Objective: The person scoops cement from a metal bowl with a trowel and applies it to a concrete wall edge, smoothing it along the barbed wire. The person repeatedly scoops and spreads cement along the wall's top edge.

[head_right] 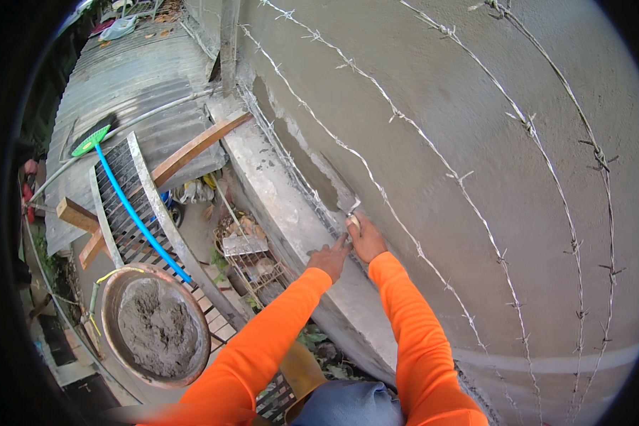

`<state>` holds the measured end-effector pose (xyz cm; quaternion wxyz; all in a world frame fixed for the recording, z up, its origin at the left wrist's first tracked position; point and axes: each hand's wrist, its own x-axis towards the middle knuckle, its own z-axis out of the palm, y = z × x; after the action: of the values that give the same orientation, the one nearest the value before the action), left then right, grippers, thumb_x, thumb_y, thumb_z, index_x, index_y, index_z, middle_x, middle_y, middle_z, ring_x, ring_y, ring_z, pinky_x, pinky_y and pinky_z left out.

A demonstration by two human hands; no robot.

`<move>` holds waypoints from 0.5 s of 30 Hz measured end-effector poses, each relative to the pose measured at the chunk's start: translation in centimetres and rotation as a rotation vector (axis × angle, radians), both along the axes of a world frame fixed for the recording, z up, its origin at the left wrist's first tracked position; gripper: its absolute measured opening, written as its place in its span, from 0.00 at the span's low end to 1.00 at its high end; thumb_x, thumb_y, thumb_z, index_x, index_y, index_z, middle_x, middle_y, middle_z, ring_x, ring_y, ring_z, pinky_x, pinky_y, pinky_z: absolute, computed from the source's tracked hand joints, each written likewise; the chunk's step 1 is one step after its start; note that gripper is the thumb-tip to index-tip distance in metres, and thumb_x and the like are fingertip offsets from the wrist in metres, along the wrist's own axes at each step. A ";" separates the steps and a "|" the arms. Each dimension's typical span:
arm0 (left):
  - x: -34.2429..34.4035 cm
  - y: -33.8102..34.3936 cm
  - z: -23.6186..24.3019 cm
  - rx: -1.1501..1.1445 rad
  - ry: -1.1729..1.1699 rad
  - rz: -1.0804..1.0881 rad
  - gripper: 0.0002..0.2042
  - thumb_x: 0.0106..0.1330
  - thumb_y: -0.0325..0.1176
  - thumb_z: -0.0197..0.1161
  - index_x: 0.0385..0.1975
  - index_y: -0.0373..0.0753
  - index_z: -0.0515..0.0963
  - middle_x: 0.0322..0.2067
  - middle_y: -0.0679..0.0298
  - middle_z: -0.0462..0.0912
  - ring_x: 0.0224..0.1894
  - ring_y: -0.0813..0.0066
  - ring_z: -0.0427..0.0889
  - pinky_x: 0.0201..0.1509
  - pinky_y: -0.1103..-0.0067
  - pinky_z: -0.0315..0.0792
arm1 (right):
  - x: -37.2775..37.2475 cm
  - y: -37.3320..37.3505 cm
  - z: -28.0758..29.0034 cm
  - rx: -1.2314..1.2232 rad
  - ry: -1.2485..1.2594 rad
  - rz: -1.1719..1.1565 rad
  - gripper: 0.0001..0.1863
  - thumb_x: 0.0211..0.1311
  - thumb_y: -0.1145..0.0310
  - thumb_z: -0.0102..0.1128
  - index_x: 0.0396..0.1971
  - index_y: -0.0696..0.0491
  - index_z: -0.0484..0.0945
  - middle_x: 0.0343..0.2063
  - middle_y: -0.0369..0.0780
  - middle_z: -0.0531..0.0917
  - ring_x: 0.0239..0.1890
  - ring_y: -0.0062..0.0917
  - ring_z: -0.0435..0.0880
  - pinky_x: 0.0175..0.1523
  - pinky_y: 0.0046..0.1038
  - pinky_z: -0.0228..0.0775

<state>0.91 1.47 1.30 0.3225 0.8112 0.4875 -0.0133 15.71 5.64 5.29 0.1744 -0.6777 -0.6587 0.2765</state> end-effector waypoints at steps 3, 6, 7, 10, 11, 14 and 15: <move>0.2 1.5 1.6 0.010 0.055 -0.090 0.28 0.69 0.29 0.55 0.71 0.50 0.67 0.78 0.64 0.55 0.67 0.55 0.73 0.64 0.55 0.74 | -2.2 -4.6 5.3 0.174 -0.004 0.052 0.21 0.74 0.54 0.56 0.55 0.56 0.76 0.43 0.55 0.85 0.47 0.54 0.84 0.49 0.45 0.76; -2.7 2.3 3.8 0.091 0.117 -0.221 0.26 0.69 0.29 0.56 0.69 0.48 0.71 0.76 0.62 0.60 0.71 0.57 0.68 0.66 0.56 0.72 | -5.3 -8.4 9.5 0.270 0.135 0.056 0.18 0.73 0.57 0.58 0.52 0.55 0.76 0.40 0.53 0.84 0.43 0.53 0.84 0.48 0.44 0.75; -5.0 2.3 4.7 0.134 0.138 -0.281 0.27 0.68 0.29 0.56 0.69 0.49 0.71 0.77 0.62 0.59 0.72 0.56 0.67 0.67 0.56 0.72 | -6.2 -9.6 10.5 0.267 0.194 0.053 0.18 0.73 0.57 0.59 0.52 0.55 0.76 0.39 0.53 0.84 0.43 0.53 0.84 0.48 0.43 0.75; -14.3 1.5 8.3 0.127 0.243 -0.457 0.29 0.67 0.29 0.58 0.70 0.54 0.70 0.79 0.62 0.53 0.75 0.53 0.64 0.71 0.55 0.68 | -8.9 -11.8 12.5 0.251 0.251 0.128 0.17 0.75 0.57 0.59 0.51 0.56 0.76 0.36 0.53 0.83 0.40 0.53 0.83 0.46 0.42 0.75; -18.1 1.0 9.9 0.173 0.416 -0.558 0.29 0.73 0.32 0.54 0.74 0.60 0.65 0.81 0.64 0.51 0.74 0.53 0.67 0.73 0.52 0.67 | -9.6 -12.3 13.2 0.211 0.251 0.192 0.17 0.75 0.57 0.59 0.50 0.56 0.76 0.35 0.54 0.83 0.39 0.54 0.83 0.46 0.42 0.75; -30.7 -2.6 15.7 0.174 0.355 -0.314 0.27 0.70 0.31 0.58 0.70 0.52 0.69 0.73 0.60 0.67 0.70 0.54 0.73 0.71 0.58 0.70 | -11.8 -13.0 15.5 -0.096 0.192 0.503 0.18 0.76 0.54 0.56 0.50 0.54 0.74 0.30 0.54 0.83 0.36 0.56 0.83 0.43 0.47 0.74; -34.5 -4.5 17.7 0.162 0.258 -0.133 0.27 0.68 0.29 0.60 0.69 0.50 0.70 0.71 0.57 0.70 0.68 0.53 0.74 0.70 0.60 0.71 | -13.0 -12.7 16.5 -0.136 0.103 0.644 0.19 0.76 0.53 0.55 0.50 0.54 0.74 0.29 0.54 0.83 0.36 0.57 0.83 0.43 0.49 0.74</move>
<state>-33.57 -3.06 18.96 0.1893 0.8566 0.4696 -0.0994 2.72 -7.06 21.77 0.0653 -0.4299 -0.8095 0.3945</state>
